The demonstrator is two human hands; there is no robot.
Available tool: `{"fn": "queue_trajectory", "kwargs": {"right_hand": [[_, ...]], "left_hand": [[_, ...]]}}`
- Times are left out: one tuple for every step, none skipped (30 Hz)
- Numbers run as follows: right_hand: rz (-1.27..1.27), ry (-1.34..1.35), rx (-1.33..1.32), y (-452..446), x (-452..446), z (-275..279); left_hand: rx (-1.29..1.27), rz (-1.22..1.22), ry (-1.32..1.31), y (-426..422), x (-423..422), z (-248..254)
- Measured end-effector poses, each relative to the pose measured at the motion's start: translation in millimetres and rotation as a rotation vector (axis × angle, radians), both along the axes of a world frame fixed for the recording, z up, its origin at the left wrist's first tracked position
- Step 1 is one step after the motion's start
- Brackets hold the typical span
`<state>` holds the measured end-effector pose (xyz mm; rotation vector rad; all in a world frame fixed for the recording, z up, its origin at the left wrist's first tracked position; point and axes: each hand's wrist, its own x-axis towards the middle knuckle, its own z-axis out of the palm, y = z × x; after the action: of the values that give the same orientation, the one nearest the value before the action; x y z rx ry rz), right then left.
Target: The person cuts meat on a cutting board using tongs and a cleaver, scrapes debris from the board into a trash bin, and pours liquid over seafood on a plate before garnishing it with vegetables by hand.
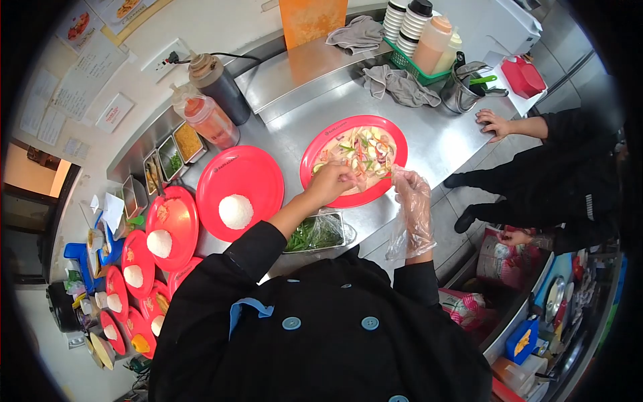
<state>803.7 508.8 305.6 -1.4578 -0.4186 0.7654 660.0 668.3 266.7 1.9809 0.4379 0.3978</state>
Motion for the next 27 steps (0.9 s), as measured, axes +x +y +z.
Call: {"fn": "queue_trajectory", "kwargs": {"right_hand": [[-0.063,-0.037,-0.032,-1,2,0],[-0.068,-0.041,-0.030,1,7,-6],[-0.074,-0.087,0.055,6,14,-19],[-0.082,-0.134,0.141,12,23,-32],[-0.089,-0.138,0.146,19,33,-43],[-0.061,-0.262,0.060,25,43,-50],[-0.029,-0.387,-0.027,30,54,-57],[-0.030,-0.388,-0.026,35,61,-55],[0.026,-0.426,-0.120,40,67,-53],[0.082,-0.464,-0.213,47,72,-52],[0.029,-0.460,-0.166,57,73,-56],[0.029,-0.461,-0.166,62,77,-57],[0.012,-0.548,-0.195,66,81,-59],[-0.008,-0.635,-0.223,70,84,-58],[-0.008,-0.636,-0.223,75,87,-58],[-0.009,-0.721,-0.219,78,89,-59],[-0.006,-0.804,-0.216,80,90,-61],[0.000,-0.800,-0.220,82,88,-56],[-0.012,-0.806,-0.270,84,88,-50],[-0.025,-0.812,-0.321,85,87,-45],[0.006,-0.869,-0.248,81,91,-44],[0.011,-0.867,-0.251,79,94,-44],[0.052,-0.732,-0.184,77,96,-42],[0.090,-0.599,-0.117,75,97,-39],[0.134,-0.504,-0.085,72,98,-36],[0.134,-0.506,-0.085,72,98,-35],[0.170,-0.501,-0.171,72,99,-36]], "left_hand": [[0.119,0.080,0.084,1,-4,0],[0.238,0.159,0.164,2,-6,1],[0.243,0.155,0.158,3,-7,0],[0.273,0.176,0.189,4,-9,-1],[0.303,0.198,0.220,5,-8,-2],[0.305,0.192,0.217,5,-8,-2],[0.323,0.210,0.232,5,-6,-3],[0.341,0.230,0.249,5,-7,-3],[0.343,0.229,0.249,5,-7,-3],[0.391,0.228,0.209,5,-8,-3],[0.437,0.227,0.170,4,-8,-1],[0.437,0.228,0.170,4,-10,1],[0.404,0.250,0.130,3,-13,3],[0.372,0.271,0.089,4,-15,9],[0.372,0.270,0.089,6,-19,18],[0.326,0.282,0.115,8,-26,26],[0.277,0.297,0.144,9,-35,33],[0.272,0.300,0.150,11,-44,37],[0.293,0.301,0.156,15,-53,40],[0.314,0.301,0.163,17,-61,44],[0.322,0.316,0.171,18,-69,47],[0.317,0.318,0.175,20,-76,47],[0.303,0.328,0.205,22,-82,47],[0.290,0.337,0.233,22,-85,46],[0.288,0.338,0.232,21,-84,44],[0.281,0.322,0.236,20,-82,42],[0.274,0.304,0.241,18,-81,41]]}}
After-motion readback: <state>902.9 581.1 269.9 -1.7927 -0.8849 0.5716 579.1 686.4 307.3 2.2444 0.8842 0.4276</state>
